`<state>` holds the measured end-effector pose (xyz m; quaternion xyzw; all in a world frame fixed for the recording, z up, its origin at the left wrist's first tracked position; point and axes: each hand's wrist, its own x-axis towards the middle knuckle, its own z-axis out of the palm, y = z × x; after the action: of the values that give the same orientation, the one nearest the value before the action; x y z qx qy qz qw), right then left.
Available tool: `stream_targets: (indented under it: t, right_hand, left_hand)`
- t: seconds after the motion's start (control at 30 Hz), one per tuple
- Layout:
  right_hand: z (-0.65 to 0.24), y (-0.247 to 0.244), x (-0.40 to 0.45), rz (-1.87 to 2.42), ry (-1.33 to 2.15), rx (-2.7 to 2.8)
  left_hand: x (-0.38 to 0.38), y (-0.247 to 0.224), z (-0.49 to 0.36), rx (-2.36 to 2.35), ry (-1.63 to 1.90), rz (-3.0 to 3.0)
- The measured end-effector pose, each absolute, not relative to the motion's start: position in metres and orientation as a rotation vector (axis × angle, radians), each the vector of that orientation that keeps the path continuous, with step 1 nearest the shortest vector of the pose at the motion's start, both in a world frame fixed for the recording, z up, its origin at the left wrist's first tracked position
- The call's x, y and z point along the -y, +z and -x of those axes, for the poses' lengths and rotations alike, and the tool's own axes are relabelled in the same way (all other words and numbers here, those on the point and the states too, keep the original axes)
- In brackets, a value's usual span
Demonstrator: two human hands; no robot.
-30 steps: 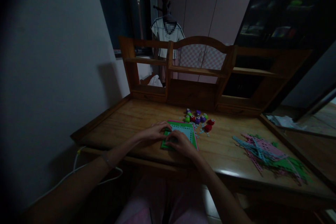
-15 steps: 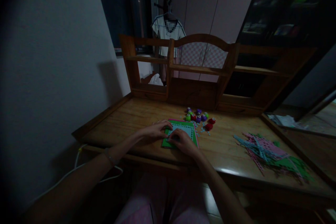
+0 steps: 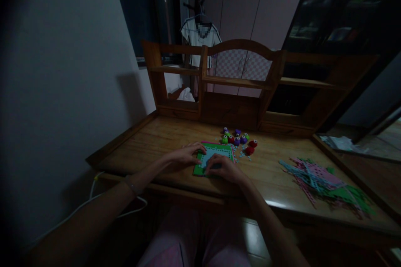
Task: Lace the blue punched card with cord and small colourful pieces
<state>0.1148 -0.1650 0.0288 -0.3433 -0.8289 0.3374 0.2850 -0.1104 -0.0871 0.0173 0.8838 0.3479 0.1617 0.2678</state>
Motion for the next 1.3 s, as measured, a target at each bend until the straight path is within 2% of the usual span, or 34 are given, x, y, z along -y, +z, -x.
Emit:
stream_targets:
  t: [0.27,0.47,0.83,1.0,1.1,1.3]
  right_hand:
    - [-0.121,0.026,0.161,1.001,0.898,2.164]
    - [-0.113,0.019,0.159,0.965,0.830,2.141]
    - [-0.136,0.032,0.175,0.991,0.923,2.176]
    - [-0.142,0.037,0.177,1.030,0.941,2.183]
    - [-0.144,0.038,0.173,1.009,0.975,2.220]
    - [-0.140,0.029,0.165,0.981,0.911,2.223]
  left_hand:
    - [0.088,0.017,0.107,-1.027,0.336,-2.441]
    - [0.086,0.011,0.099,-1.117,0.353,-2.438]
    - [0.098,0.017,0.099,-1.095,0.395,-2.513]
    - [0.127,0.015,0.094,-1.058,0.624,-2.768]
    - [0.156,0.009,0.090,-0.975,0.647,-2.871]
    - [0.209,-0.002,0.084,-1.193,0.782,-2.902]
